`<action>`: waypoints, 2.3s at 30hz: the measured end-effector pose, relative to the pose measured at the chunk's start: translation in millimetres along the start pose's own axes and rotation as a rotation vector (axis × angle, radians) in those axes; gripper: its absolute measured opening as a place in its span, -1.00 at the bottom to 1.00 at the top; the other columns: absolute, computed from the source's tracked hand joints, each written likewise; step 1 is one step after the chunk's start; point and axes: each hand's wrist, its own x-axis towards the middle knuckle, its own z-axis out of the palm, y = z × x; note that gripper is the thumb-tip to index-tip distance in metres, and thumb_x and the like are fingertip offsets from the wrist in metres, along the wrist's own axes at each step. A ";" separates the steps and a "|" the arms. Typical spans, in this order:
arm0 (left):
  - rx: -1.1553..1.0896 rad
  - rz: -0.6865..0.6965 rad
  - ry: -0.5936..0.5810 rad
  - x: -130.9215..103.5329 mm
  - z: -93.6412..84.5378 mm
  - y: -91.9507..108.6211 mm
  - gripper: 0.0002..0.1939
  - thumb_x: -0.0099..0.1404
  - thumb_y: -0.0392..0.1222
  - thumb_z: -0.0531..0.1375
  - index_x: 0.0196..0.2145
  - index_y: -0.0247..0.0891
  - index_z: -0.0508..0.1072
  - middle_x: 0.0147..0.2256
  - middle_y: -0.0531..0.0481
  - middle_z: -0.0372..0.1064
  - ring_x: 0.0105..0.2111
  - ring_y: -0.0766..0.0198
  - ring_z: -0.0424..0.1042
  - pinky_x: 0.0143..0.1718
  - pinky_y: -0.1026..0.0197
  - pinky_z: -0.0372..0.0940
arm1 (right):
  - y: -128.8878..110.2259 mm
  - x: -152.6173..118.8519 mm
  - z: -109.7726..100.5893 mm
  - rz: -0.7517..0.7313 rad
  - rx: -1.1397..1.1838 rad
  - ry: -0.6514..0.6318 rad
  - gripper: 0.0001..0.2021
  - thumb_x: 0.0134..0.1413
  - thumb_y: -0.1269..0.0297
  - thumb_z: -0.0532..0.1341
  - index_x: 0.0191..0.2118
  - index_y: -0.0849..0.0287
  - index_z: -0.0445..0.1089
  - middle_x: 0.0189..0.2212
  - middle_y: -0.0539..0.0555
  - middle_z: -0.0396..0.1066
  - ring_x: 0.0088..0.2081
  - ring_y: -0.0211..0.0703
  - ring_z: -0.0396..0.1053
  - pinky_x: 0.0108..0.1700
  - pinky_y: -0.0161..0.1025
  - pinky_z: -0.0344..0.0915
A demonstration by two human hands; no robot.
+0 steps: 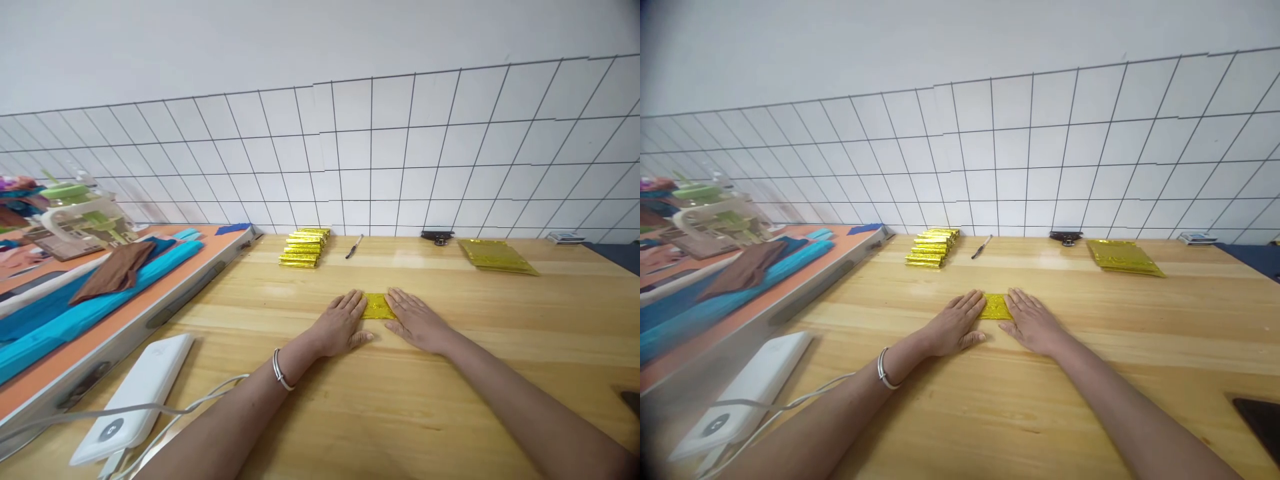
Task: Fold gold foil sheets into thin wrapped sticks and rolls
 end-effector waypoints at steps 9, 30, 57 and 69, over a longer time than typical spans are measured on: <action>0.011 -0.019 0.009 1.8 -2.1 3.5 -0.22 0.26 0.29 -0.23 0.23 -0.35 -0.09 0.25 -0.26 -0.21 0.25 0.04 -0.23 0.18 0.00 -0.19 | 8.0 1.7 1.2 -0.037 0.003 0.002 -0.29 0.15 -0.17 -0.23 0.29 0.18 -0.23 0.29 0.12 -0.30 0.28 -0.02 -0.31 0.24 -0.03 -0.20; 0.036 -0.025 -0.037 3.5 -4.6 3.4 -0.19 0.26 0.30 -0.27 0.23 -0.39 -0.10 0.25 -0.27 -0.21 0.25 0.05 -0.24 0.19 0.01 -0.23 | 9.6 1.3 4.0 -0.033 0.000 0.042 -0.28 0.14 -0.17 -0.22 0.30 0.18 -0.24 0.29 0.12 -0.25 0.27 0.02 -0.26 0.24 -0.02 -0.17; -0.018 0.039 -0.085 -1.9 -7.7 -5.7 -0.27 0.27 0.28 -0.20 0.26 -0.16 -0.18 0.28 -0.18 -0.37 0.26 0.00 -0.34 0.18 -0.07 -0.22 | -41.3 -8.0 -6.1 -0.125 0.030 -0.020 -0.30 0.18 -0.11 -0.18 0.29 0.23 -0.25 0.29 0.15 -0.28 0.28 0.01 -0.32 0.25 0.02 -0.19; -0.042 0.030 -0.052 -2.3 -7.6 -6.1 -0.37 0.32 0.19 -0.20 0.24 -0.14 -0.09 0.27 -0.12 -0.28 0.25 0.04 -0.25 0.18 -0.05 -0.17 | -35.6 -12.7 -9.2 -0.144 0.068 -0.020 -0.31 0.18 -0.11 -0.16 0.30 0.16 -0.32 0.29 0.10 -0.34 0.28 0.04 -0.37 0.25 0.03 -0.22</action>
